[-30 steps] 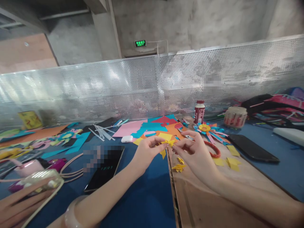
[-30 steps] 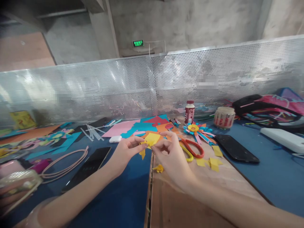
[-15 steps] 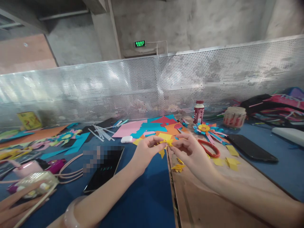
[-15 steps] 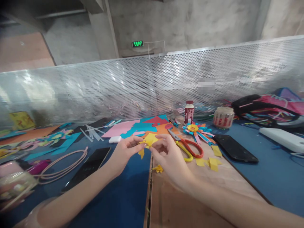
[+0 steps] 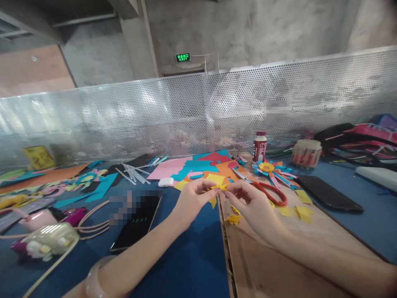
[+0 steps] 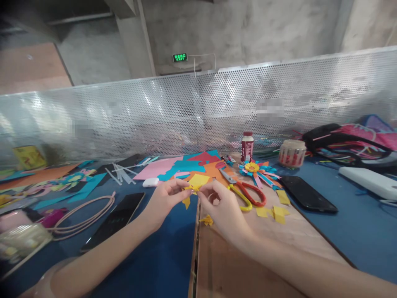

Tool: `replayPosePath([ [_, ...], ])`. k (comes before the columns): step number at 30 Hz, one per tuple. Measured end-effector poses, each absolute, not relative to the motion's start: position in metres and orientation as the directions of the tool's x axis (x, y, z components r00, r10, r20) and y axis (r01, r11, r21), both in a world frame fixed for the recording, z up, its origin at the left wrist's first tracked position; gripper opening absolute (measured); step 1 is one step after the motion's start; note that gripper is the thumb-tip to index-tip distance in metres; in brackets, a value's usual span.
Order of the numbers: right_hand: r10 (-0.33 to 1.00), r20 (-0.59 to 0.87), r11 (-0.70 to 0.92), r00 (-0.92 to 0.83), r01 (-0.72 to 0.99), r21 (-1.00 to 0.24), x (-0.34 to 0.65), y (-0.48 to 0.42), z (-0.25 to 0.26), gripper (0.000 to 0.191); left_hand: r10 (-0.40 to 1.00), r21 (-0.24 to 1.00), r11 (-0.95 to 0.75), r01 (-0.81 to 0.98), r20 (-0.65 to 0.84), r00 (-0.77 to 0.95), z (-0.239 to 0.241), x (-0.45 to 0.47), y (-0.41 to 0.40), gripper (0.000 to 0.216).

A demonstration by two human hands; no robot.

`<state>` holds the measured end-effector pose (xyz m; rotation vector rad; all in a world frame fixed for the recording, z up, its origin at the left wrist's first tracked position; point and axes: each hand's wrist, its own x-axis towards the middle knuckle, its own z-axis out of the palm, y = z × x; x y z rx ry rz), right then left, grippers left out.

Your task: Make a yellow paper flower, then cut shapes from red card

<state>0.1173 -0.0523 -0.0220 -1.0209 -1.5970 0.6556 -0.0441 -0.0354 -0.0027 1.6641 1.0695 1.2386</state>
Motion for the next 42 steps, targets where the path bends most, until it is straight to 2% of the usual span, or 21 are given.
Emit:
replayPosePath([
  [12,0.886,0.458,0.461,-0.071,0.248,-0.852,0.1163,-0.0545,-0.0166,0.017,0.934,0.931,-0.333,0.151,0.304,0.185,-0.0041,-0.0445,-0.0348,0.019],
  [15,0.88,0.473,0.474,-0.048,0.163,-0.865,0.1142,-0.0528,-0.0206,0.016,0.929,0.928,-0.344,0.144,0.314,0.195,-0.0034,-0.045,-0.0338,0.018],
  [17,0.877,0.479,0.481,-0.042,0.091,-0.872,0.1132,-0.0518,-0.0229,0.026,0.926,0.927,-0.349,0.138,0.318,0.202,-0.002,-0.0454,-0.0338,0.016],
  [19,0.877,0.476,0.48,-0.063,0.089,-0.873,0.1129,-0.0515,-0.0235,0.032,0.923,0.925,-0.354,0.136,0.323,0.209,-0.0002,-0.0454,-0.0351,0.016],
  [23,0.879,0.469,0.477,-0.084,0.18,-0.861,0.1142,-0.0533,-0.02,0.024,0.913,0.916,-0.376,0.142,0.34,0.225,0.0021,-0.0443,-0.0388,0.013],
  [29,0.908,0.405,0.418,-0.112,0.144,-0.897,0.1156,-0.0544,-0.0167,0.027,0.907,0.918,-0.379,0.116,0.344,0.244,0.0017,-0.0445,-0.0393,0.012],
  [32,0.891,0.433,0.449,-0.139,0.129,-0.884,0.1156,-0.0536,-0.0176,0.022,0.904,0.916,-0.384,0.113,0.349,0.248,0.0016,-0.0443,-0.0398,0.011],
  [42,0.84,0.54,0.543,-0.048,0.075,-0.837,0.1152,-0.0548,-0.0187,0.014,0.909,0.923,-0.374,0.091,0.346,0.233,0.0022,-0.0411,-0.0424,0.013],
])
